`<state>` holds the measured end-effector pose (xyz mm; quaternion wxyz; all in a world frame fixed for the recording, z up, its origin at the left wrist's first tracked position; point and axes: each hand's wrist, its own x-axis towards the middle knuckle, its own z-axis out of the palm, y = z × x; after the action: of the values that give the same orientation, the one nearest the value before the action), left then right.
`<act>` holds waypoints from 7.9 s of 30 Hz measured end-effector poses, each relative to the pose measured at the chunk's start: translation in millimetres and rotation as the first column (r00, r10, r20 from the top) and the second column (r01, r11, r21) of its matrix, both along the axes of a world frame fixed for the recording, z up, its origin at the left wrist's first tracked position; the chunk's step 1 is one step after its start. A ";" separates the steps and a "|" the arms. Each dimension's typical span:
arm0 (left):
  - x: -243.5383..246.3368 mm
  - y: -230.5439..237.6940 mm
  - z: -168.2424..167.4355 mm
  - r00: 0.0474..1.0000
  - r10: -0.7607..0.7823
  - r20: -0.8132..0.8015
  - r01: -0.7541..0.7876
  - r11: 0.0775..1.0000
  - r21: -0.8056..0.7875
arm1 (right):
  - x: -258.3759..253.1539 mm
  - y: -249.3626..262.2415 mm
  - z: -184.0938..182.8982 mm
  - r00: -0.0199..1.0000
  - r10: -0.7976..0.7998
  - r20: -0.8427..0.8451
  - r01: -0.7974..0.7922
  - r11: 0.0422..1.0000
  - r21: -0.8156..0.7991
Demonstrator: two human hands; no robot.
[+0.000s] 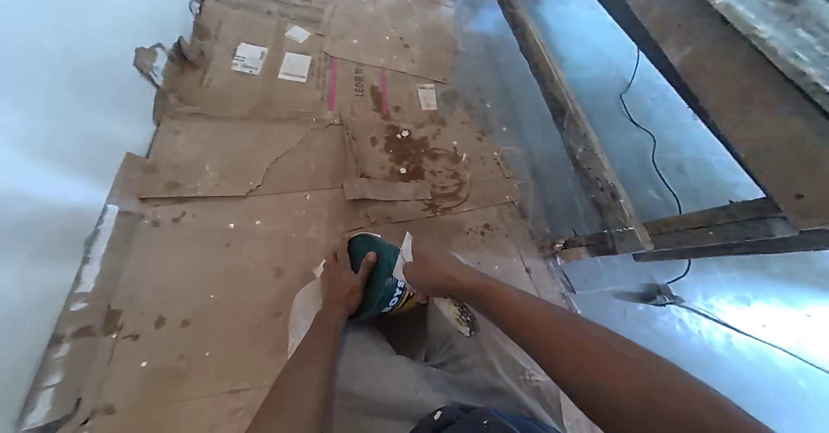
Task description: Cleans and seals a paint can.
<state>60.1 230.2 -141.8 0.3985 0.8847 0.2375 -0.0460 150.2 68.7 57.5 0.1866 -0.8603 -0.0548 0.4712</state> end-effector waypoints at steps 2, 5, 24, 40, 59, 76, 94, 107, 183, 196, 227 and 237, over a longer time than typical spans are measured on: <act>-1.4 1.0 -0.4 1.000 0.004 0.006 -0.004 1.000 0.007 | 11.7 9.4 4.6 0.993 0.104 -0.047 -0.106 0.993 -0.043; -3.5 -0.2 1.2 0.999 -0.020 0.027 0.020 1.000 0.017 | 27.7 19.1 13.3 0.967 0.213 -0.137 -0.229 0.967 -0.109; -11.6 0.8 -4.3 0.992 -0.077 0.105 0.076 0.997 0.015 | 3.9 -38.6 -20.2 0.962 -0.099 -0.253 0.151 0.969 0.195; -9.7 2.3 -1.9 0.989 -0.076 0.129 0.076 0.997 0.006 | -5.9 -65.1 -63.5 0.955 -0.134 -0.264 0.252 0.837 0.486; -6.1 11.2 -9.8 0.986 -0.066 0.151 0.072 0.997 -0.035 | -34.3 -67.3 -90.3 0.626 -0.406 -0.666 0.748 0.554 0.366; 31.4 2.2 23.5 0.996 0.059 0.062 -0.040 0.962 -0.271 | -51.7 -33.7 -24.6 0.904 -0.391 -0.172 0.426 0.847 0.317; 62.2 -22.3 38.0 0.995 0.060 0.085 -0.038 0.971 -0.237 | -52.3 -16.7 -13.2 0.916 -0.395 -0.073 0.400 0.885 0.239; 62.9 -21.6 34.3 0.991 0.106 0.079 -0.088 0.974 -0.207 | -92.4 -13.3 -46.1 0.776 -0.629 -0.033 0.590 0.708 0.388; 63.8 -55.1 46.2 0.980 0.182 0.081 -0.170 0.976 -0.133 | -78.2 -52.7 -72.6 0.648 -0.709 -0.277 0.734 0.485 0.476; 59.5 -44.7 32.4 0.976 0.097 0.194 -0.029 0.944 -0.329 | -50.0 -110.1 -112.8 0.595 -0.459 -0.660 0.799 0.422 0.428; 56.2 -43.9 33.3 0.969 0.165 0.182 -0.106 0.950 -0.295 | -68.4 -97.1 -105.2 0.791 -0.448 -0.417 0.610 0.536 0.583; 55.7 -48.1 39.1 0.951 0.217 0.219 -0.150 0.946 -0.287 | -66.3 -72.2 -59.4 0.959 -0.277 -0.056 0.272 0.853 0.444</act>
<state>115.7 182.1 -102.7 0.5432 0.7954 0.2593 0.0708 83.8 -3.5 -1.9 0.4445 -0.7953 -0.0395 0.4103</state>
